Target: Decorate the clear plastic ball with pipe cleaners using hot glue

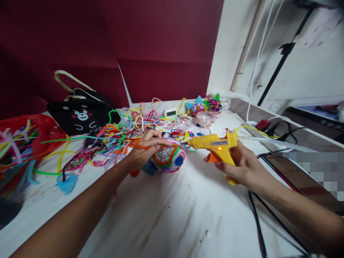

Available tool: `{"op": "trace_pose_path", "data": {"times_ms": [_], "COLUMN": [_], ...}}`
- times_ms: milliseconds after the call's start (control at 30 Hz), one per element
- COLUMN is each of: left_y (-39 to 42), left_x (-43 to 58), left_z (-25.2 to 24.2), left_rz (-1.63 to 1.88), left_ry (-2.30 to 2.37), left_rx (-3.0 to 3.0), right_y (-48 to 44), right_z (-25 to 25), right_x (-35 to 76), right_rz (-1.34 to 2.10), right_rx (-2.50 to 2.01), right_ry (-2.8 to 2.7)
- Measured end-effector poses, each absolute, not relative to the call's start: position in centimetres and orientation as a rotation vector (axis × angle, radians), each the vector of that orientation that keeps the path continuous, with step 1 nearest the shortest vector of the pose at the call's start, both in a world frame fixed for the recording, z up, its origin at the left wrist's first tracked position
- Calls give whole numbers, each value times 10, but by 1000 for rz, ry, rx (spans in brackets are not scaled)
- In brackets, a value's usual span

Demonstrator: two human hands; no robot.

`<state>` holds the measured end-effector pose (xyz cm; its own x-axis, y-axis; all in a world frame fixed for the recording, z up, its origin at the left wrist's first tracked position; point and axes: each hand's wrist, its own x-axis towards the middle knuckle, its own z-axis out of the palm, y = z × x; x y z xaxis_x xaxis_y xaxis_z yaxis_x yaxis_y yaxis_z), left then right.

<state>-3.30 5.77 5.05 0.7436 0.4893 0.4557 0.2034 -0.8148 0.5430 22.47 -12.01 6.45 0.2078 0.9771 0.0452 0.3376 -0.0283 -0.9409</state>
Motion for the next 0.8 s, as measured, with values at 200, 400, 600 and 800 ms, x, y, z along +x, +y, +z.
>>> {"op": "trace_pose_path", "data": {"times_ms": [200, 400, 600, 800], "left_y": [53, 54, 56, 56], "left_x": [-31, -31, -32, -32], "left_z": [54, 52, 51, 51], "left_rz": [817, 833, 814, 815], "left_ry": [548, 536, 564, 550], "left_rx": [2470, 2481, 2483, 2473], "right_y": [-115, -117, -117, -116], "right_z": [52, 48, 49, 50], "right_x": [224, 221, 219, 219], "right_rz": [854, 865, 931, 971], "right_rx": [-1464, -1508, -1458, -1442], "right_ry": [-1277, -1290, -1278, -1301]}}
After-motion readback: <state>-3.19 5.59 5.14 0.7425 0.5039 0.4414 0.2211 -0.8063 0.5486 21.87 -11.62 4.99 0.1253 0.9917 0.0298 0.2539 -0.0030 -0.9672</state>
